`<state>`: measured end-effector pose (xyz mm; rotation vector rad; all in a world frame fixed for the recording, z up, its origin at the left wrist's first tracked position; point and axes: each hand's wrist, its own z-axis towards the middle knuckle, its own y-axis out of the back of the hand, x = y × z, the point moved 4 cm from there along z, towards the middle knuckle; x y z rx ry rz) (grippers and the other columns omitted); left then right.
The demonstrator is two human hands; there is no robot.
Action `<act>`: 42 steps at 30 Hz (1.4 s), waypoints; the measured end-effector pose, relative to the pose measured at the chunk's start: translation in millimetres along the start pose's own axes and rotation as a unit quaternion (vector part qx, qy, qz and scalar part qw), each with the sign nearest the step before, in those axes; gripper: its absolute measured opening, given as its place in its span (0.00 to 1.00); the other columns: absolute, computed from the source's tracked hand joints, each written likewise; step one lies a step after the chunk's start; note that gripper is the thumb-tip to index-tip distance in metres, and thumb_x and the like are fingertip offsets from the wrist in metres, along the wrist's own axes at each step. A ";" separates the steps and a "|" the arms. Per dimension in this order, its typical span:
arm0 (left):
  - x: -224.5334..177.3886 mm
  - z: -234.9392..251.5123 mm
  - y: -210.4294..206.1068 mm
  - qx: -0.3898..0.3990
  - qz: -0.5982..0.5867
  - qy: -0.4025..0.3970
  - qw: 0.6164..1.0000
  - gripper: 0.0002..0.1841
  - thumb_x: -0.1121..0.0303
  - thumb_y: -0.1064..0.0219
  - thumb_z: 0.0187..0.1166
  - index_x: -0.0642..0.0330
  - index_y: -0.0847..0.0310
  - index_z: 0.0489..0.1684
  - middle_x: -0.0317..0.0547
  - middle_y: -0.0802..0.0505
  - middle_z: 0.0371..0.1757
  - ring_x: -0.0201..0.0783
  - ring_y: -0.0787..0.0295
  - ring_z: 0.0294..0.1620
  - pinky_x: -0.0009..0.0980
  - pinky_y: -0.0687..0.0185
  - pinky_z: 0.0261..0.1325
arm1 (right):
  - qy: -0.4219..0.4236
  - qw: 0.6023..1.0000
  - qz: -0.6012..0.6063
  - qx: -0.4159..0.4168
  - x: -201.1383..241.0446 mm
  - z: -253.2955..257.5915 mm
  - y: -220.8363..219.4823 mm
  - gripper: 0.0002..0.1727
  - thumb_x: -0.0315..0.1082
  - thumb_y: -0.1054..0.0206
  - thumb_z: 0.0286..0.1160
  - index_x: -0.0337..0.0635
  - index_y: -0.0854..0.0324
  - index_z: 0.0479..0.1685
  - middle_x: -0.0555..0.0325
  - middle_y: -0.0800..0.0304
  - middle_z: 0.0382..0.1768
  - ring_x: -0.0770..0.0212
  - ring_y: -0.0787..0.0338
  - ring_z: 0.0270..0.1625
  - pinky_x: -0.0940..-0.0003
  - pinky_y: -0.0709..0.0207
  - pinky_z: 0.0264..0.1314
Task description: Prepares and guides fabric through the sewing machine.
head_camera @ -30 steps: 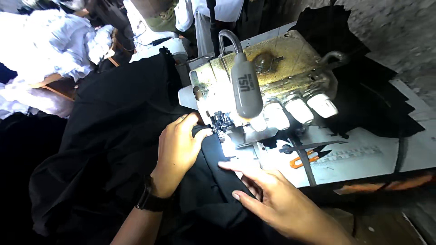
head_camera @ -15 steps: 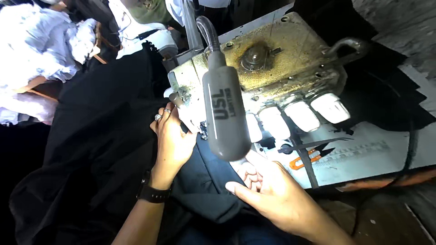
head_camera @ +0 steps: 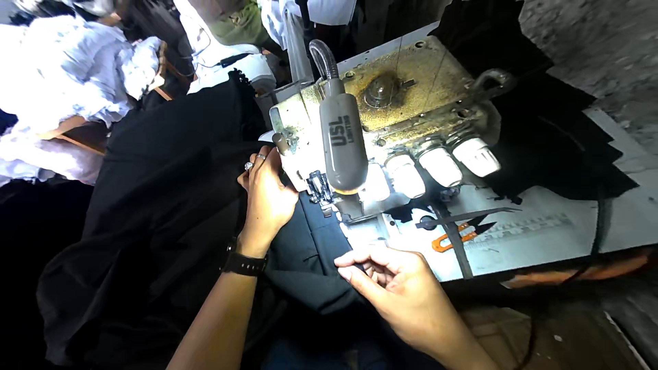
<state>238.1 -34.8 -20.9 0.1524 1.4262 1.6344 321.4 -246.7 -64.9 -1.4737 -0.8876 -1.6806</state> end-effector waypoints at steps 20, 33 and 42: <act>8.3 22.4 31.7 0.037 -0.016 0.017 0.999 0.25 0.66 0.26 0.75 0.58 0.23 0.72 0.59 0.14 0.67 0.61 0.18 0.69 0.73 0.27 0.64 | 0.023 0.995 -0.070 -0.068 5.4 37.3 -6.0 0.07 0.39 0.24 0.69 0.50 0.08 0.42 0.76 0.14 0.25 0.83 0.30 0.18 0.85 0.36 0.21; 21.2 -100.2 96.5 0.012 -0.182 -0.146 0.972 0.04 0.72 0.27 0.75 0.61 0.14 0.41 0.43 0.09 0.69 0.34 0.15 0.74 0.35 0.19 0.78 | 0.006 0.957 -0.276 -0.092 39.0 -3.4 24.1 0.27 0.51 0.27 0.75 0.42 0.21 0.63 0.63 0.09 0.29 0.65 0.09 0.31 0.62 0.13 0.39; -132.2 -91.7 146.7 0.057 -0.165 -0.145 0.974 0.07 0.64 0.26 0.79 0.50 0.15 0.48 0.28 0.19 0.15 0.25 0.30 0.11 0.24 0.31 0.15 | 0.298 0.911 -0.266 -0.100 65.2 -16.4 -3.4 0.26 0.48 0.16 0.60 0.37 0.16 0.48 0.49 0.09 0.50 0.57 0.10 0.54 0.62 0.15 0.59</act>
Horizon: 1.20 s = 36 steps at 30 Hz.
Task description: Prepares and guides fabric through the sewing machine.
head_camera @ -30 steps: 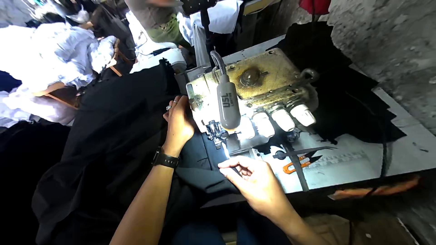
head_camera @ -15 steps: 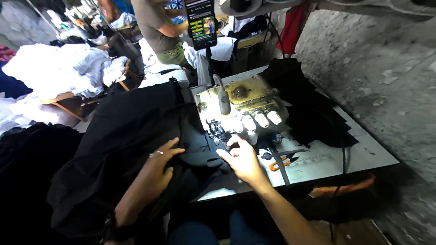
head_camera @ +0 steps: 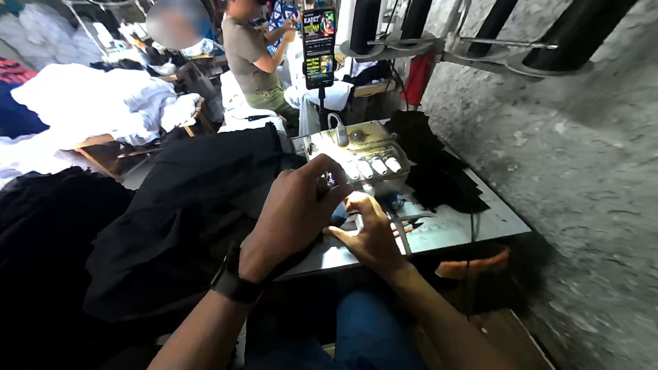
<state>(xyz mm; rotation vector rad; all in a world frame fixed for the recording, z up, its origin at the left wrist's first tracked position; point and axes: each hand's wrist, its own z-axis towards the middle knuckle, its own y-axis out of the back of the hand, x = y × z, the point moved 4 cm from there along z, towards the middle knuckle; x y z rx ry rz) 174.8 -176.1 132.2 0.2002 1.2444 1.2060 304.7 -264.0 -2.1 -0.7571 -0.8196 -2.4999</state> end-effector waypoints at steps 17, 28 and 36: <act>33.9 -1.7 14.7 0.066 -0.071 -0.024 0.995 0.08 0.64 0.30 0.82 0.58 0.18 0.42 0.35 0.12 0.26 0.26 0.18 0.23 0.24 0.20 0.26 | 0.067 0.961 0.266 -0.015 25.1 26.7 -5.2 0.10 0.29 0.19 0.60 0.44 0.16 0.34 0.61 0.09 0.45 0.74 0.10 0.51 0.79 0.13 0.52; -14.4 -14.5 20.2 -0.036 -0.065 0.018 0.997 0.08 0.67 0.27 0.79 0.50 0.14 0.51 0.29 0.15 0.15 0.22 0.26 0.09 0.19 0.30 0.12 | 0.162 0.948 0.273 -0.011 65.5 32.7 23.7 0.06 0.29 0.21 0.70 0.45 0.07 0.43 0.62 0.06 0.51 0.74 0.09 0.56 0.80 0.12 0.57; 40.2 -81.8 -29.8 -0.087 -0.176 0.041 0.980 0.12 0.62 0.35 0.86 0.58 0.14 0.56 0.40 0.04 0.52 0.36 0.05 0.53 0.33 0.08 0.59 | -0.119 0.965 0.234 -0.022 29.4 -40.5 60.9 0.15 0.43 0.18 0.67 0.49 0.17 0.22 0.72 0.15 0.22 0.81 0.17 0.27 0.86 0.22 0.29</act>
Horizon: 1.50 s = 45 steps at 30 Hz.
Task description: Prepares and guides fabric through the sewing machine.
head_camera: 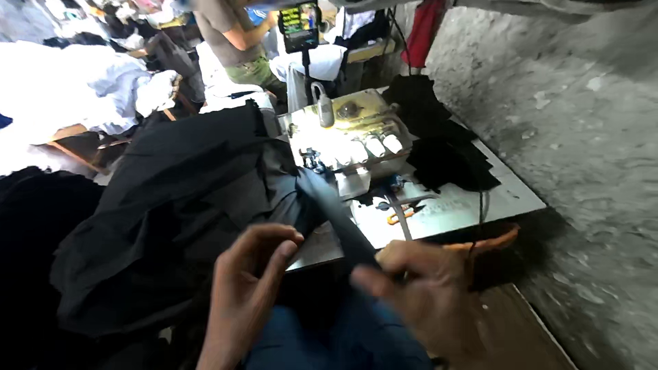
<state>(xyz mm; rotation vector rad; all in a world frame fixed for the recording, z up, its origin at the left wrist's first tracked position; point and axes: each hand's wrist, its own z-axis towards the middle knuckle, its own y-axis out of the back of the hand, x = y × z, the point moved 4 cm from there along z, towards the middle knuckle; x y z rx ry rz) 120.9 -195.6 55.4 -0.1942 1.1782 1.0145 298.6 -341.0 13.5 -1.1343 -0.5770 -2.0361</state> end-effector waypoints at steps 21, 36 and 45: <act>59.2 -7.4 -74.4 -0.162 -0.429 0.306 0.834 0.24 0.74 0.47 0.90 0.61 0.40 0.85 0.59 0.09 0.53 0.44 0.05 0.48 0.41 0.08 0.56 | -0.244 0.966 -0.022 0.085 -52.5 -35.6 4.6 0.20 0.54 0.24 0.72 0.48 0.08 0.48 0.73 0.04 0.34 0.75 0.06 0.35 0.75 0.10 0.43; 58.3 -7.5 -80.1 -0.166 -0.503 0.329 0.782 0.24 0.74 0.47 0.91 0.55 0.35 0.86 0.59 0.08 0.55 0.44 0.05 0.49 0.35 0.08 0.54 | -0.169 0.975 -0.125 0.066 -35.4 -48.7 -0.5 0.19 0.63 0.23 0.64 0.59 0.06 0.31 0.80 0.07 0.28 0.79 0.11 0.34 0.75 0.18 0.45; 61.0 -7.6 -76.5 -0.209 -0.494 0.313 0.784 0.24 0.77 0.43 0.88 0.55 0.33 0.83 0.58 0.07 0.50 0.45 0.04 0.46 0.38 0.06 0.51 | -0.145 0.978 -0.097 0.110 -29.7 -45.0 -8.3 0.14 0.52 0.27 0.75 0.57 0.05 0.29 0.78 0.06 0.29 0.79 0.10 0.39 0.68 0.22 0.64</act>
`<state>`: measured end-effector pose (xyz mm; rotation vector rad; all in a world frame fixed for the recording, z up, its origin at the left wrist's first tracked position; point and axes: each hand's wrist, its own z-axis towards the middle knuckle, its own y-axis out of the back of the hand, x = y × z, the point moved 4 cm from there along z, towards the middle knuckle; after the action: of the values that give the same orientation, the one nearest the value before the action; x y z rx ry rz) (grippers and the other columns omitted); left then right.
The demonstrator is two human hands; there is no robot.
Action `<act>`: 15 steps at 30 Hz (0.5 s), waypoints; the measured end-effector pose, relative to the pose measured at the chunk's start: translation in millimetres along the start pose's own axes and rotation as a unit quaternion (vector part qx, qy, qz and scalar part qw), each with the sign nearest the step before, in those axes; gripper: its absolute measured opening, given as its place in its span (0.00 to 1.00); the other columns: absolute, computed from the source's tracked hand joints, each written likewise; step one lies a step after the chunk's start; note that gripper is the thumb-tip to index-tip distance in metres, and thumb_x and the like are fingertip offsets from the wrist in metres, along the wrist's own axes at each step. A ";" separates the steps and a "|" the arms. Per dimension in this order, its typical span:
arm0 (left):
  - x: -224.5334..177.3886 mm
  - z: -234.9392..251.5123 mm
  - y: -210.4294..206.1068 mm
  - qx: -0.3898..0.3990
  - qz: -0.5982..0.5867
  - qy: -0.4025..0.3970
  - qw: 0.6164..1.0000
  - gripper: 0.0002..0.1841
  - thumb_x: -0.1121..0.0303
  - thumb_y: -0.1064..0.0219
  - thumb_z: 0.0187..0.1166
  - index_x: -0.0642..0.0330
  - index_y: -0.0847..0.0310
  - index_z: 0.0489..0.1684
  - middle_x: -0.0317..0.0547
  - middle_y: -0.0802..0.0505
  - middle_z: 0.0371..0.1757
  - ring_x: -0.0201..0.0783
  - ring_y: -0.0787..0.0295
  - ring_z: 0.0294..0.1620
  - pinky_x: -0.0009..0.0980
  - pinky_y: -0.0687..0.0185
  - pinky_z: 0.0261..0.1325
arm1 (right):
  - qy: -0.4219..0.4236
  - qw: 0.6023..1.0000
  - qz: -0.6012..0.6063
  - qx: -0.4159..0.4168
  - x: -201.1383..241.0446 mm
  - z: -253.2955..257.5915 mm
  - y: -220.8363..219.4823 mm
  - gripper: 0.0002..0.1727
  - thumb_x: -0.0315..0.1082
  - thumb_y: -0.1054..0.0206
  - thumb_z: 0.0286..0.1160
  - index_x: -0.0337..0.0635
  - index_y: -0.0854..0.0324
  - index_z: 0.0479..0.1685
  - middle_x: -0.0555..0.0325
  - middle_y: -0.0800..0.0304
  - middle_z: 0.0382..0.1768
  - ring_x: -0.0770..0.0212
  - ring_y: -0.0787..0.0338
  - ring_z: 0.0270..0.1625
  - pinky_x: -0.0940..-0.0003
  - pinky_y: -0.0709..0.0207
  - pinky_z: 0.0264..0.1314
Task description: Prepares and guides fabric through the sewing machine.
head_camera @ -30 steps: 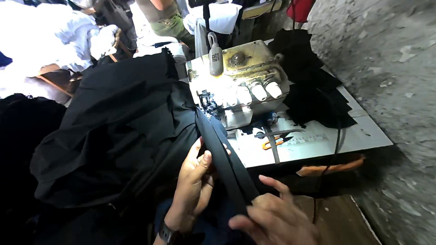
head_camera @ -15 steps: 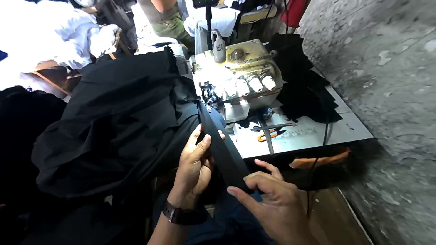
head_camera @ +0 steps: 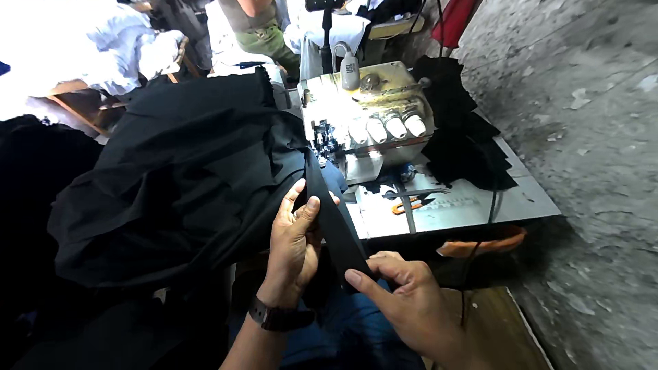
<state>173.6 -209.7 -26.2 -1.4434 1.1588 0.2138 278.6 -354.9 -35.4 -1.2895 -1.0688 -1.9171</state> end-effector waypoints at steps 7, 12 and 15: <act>7.5 2.6 4.1 0.004 -0.004 -0.007 1.000 0.23 0.77 0.45 0.88 0.57 0.34 0.83 0.56 0.08 0.47 0.43 0.04 0.44 0.38 0.07 0.52 | 0.046 0.999 -0.017 0.009 2.5 -3.6 1.8 0.14 0.50 0.28 0.78 0.53 0.04 0.32 0.77 0.03 0.32 0.80 0.06 0.44 0.63 0.27 0.83; 1.2 -29.1 13.6 0.121 0.083 -0.053 0.988 0.33 0.58 0.31 0.83 0.52 0.40 0.86 0.49 0.07 0.55 0.39 0.05 0.50 0.34 0.08 0.53 | 0.168 0.982 -0.069 0.054 40.5 -7.9 10.2 0.17 0.45 0.28 0.80 0.44 0.14 0.26 0.63 0.07 0.29 0.69 0.11 0.51 0.65 0.38 0.78; -15.7 -79.3 20.7 0.191 0.265 -0.121 0.937 0.27 0.50 0.29 0.79 0.31 0.25 0.80 0.24 0.10 0.70 0.26 0.08 0.59 0.29 0.09 0.59 | 0.220 0.970 -0.015 0.099 47.0 8.4 16.3 0.19 0.45 0.37 0.88 0.42 0.10 0.34 0.59 0.06 0.35 0.60 0.17 0.56 0.67 0.38 0.67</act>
<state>112.7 -263.4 -6.9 -0.7207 1.2799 0.4964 278.9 -357.5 15.0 -0.6966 -1.0143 -1.9379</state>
